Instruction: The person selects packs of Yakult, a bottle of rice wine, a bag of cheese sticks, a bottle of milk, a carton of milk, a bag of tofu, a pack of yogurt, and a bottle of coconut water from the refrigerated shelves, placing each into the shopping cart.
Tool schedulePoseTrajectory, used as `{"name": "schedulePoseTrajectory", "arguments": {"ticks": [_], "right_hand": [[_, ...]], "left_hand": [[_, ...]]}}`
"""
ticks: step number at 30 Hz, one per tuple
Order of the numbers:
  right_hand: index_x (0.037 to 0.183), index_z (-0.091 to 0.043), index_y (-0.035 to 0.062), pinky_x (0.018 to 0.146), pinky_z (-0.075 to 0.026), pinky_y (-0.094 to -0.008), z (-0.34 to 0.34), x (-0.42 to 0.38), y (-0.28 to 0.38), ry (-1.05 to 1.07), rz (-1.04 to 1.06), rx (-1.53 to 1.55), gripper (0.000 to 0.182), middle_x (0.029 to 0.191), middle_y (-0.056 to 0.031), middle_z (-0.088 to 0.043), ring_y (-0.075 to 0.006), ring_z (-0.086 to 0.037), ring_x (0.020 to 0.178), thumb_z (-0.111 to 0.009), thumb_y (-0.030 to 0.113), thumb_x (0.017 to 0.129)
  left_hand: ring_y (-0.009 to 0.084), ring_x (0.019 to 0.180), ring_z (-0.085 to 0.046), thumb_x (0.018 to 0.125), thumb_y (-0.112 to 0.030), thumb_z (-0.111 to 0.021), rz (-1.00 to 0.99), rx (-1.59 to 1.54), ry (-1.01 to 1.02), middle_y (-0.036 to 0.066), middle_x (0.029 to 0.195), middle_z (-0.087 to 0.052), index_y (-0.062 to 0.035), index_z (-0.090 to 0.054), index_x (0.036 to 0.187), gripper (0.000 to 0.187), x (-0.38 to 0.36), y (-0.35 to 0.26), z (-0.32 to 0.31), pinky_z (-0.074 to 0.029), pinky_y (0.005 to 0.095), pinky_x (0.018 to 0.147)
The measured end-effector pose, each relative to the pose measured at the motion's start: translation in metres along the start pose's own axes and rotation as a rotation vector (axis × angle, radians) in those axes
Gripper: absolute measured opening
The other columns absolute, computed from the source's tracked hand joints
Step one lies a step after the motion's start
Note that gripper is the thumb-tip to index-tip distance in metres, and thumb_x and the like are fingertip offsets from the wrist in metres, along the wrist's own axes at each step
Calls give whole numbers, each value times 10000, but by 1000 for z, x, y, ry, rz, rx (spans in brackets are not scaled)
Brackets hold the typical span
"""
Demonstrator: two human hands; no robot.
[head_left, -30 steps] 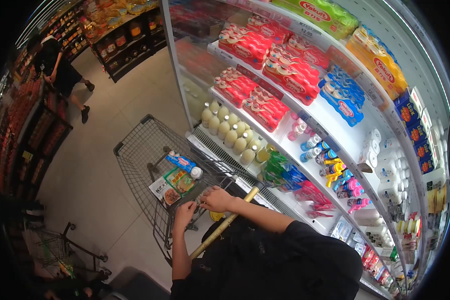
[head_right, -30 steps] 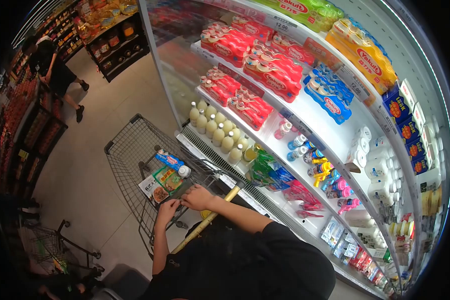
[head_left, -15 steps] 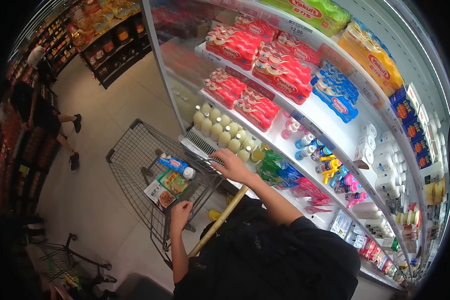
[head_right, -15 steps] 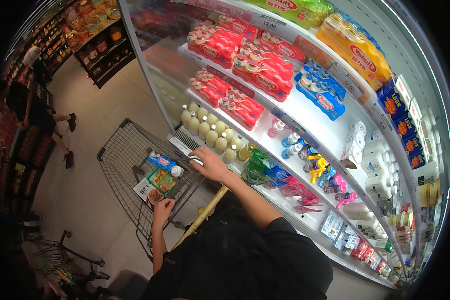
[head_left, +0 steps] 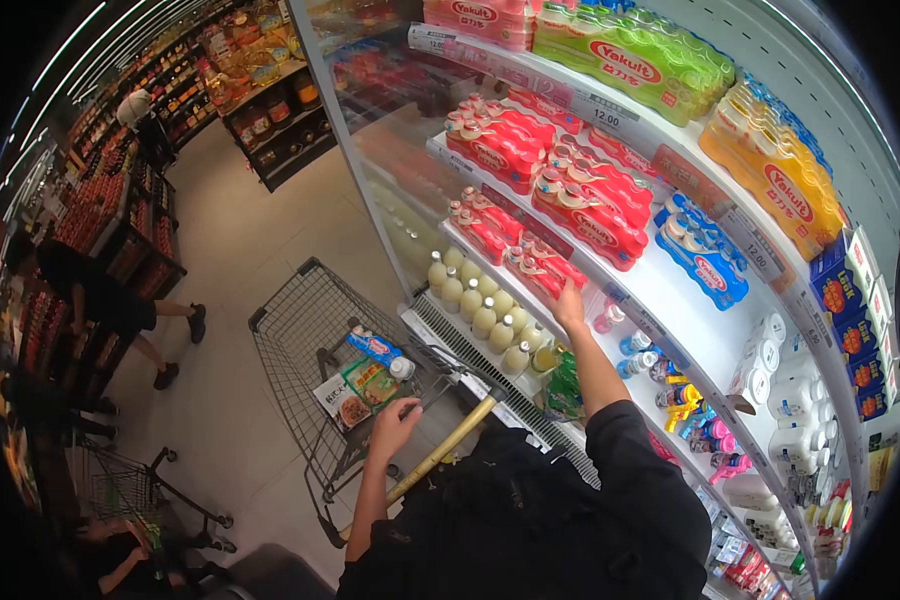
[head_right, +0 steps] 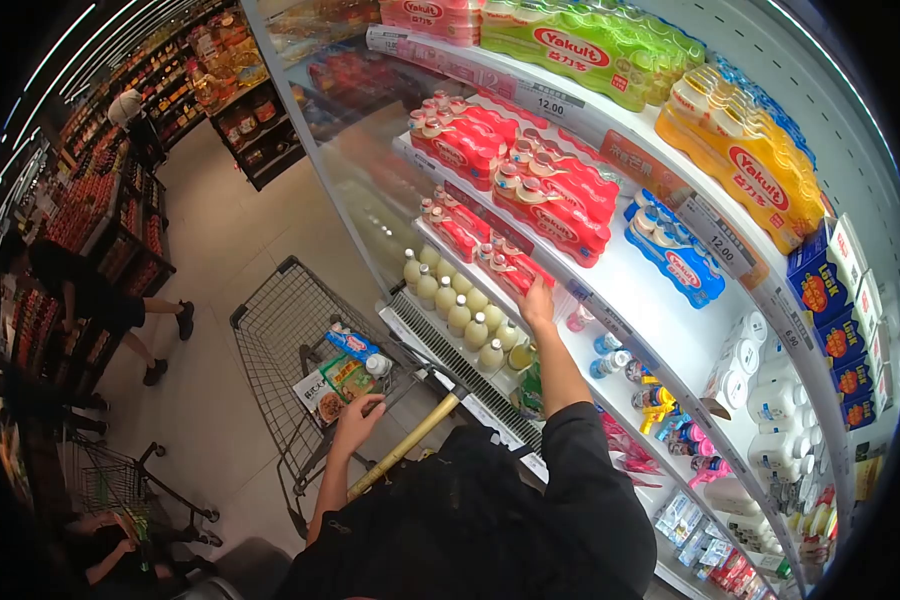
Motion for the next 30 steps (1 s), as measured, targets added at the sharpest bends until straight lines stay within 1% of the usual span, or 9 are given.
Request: {"name": "schedulePoseTrajectory", "arguments": {"ticks": [1, 6, 9, 10, 14, 16, 19, 23, 30], "right_hand": [[1390, -513, -30, 1059, -481, -504, -13, 3, -10, 116, -27, -15, 697, 1321, -305, -617, -459, -588, 1251, -810, 229, 815], [1200, -705, 43, 969, -534, -499, -21, 13, -32, 70, -68, 40, 538, 1123, -259, -727, -415, -689, 1102, -821, 239, 713], [1184, -720, 46, 965, -527, -513, 17, -1, -4, 14, -126, 271, 462, 1107, -238, -732, -435, -686, 1078, -796, 250, 777], [1114, -738, 1, 890, -556, -459, 38, -22, 9, -175, -238, 364, 391, 993, -207, -758, -368, -733, 957, -788, 232, 803], [1099, -716, -40, 819, -571, -381, 71, -98, 38, -113, -195, 722, 341, 938, -145, -761, -246, -740, 867, -766, 181, 844], [1106, -696, -61, 787, -573, -308, 69, -132, 52, 108, -318, 1159, 302, 966, -101, -750, -148, -719, 836, -740, 114, 863], [1149, -681, -59, 809, -579, -289, 72, -162, 93, 365, -330, 1481, 335, 1000, -95, -752, -136, -721, 843, -737, 85, 851], [1211, -657, -58, 824, -584, -284, 79, -184, 140, 589, -242, 1520, 335, 1071, -98, -744, -127, -723, 876, -715, 115, 929], [1409, -521, -5, 819, -581, -284, 70, -199, 158, 670, -281, 1621, 455, 1115, -84, -730, -116, -715, 897, -658, 203, 1028]], "left_hand": [[304, 1069, -713, 950, -280, -719, 13, -18, 0, 145, 1149, -735, -58, -715, 1203, 336, 0, -2, 2, -543, 408, 914], [288, 1049, -717, 961, -275, -714, -16, -10, -64, 144, 1147, -743, -51, -724, 1200, 328, -1, -6, 1, -543, 395, 921], [298, 1106, -697, 946, -259, -723, -8, 5, -71, 148, 1178, -726, -52, -721, 1186, 317, -2, -3, 0, -531, 391, 950], [298, 1135, -684, 946, -249, -723, 8, 0, -78, 145, 1208, -718, -56, -718, 1195, 315, -3, -2, -5, -520, 387, 978], [270, 1275, -608, 974, -220, -700, -79, -86, -226, 140, 1354, -653, -59, -670, 1279, 346, -14, -39, -3, -470, 391, 1066], [280, 1283, -608, 988, -215, -694, -69, -312, -200, 153, 1374, -640, -48, -618, 1338, 395, -8, -45, -13, -476, 400, 1070], [312, 1299, -605, 999, -225, -694, -58, -776, -65, 176, 1403, -615, -45, -499, 1447, 521, -4, -82, -18, -481, 438, 1088], [362, 1276, -625, 984, -227, -714, -61, -1311, 91, 186, 1411, -603, -48, -414, 1496, 620, -10, -91, -32, -519, 535, 1071], [312, 1259, -639, 951, -55, -703, -50, -1324, -147, 161, 1384, -617, -37, -460, 1457, 562, -32, -89, -20, -560, 542, 1048]]}}
Point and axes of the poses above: each hand's wrist, its own x-axis towards the middle knuckle, its own z-axis out of the back of the hand, y = z × x, the point moved 6 cm from there along x, towards the middle knuckle
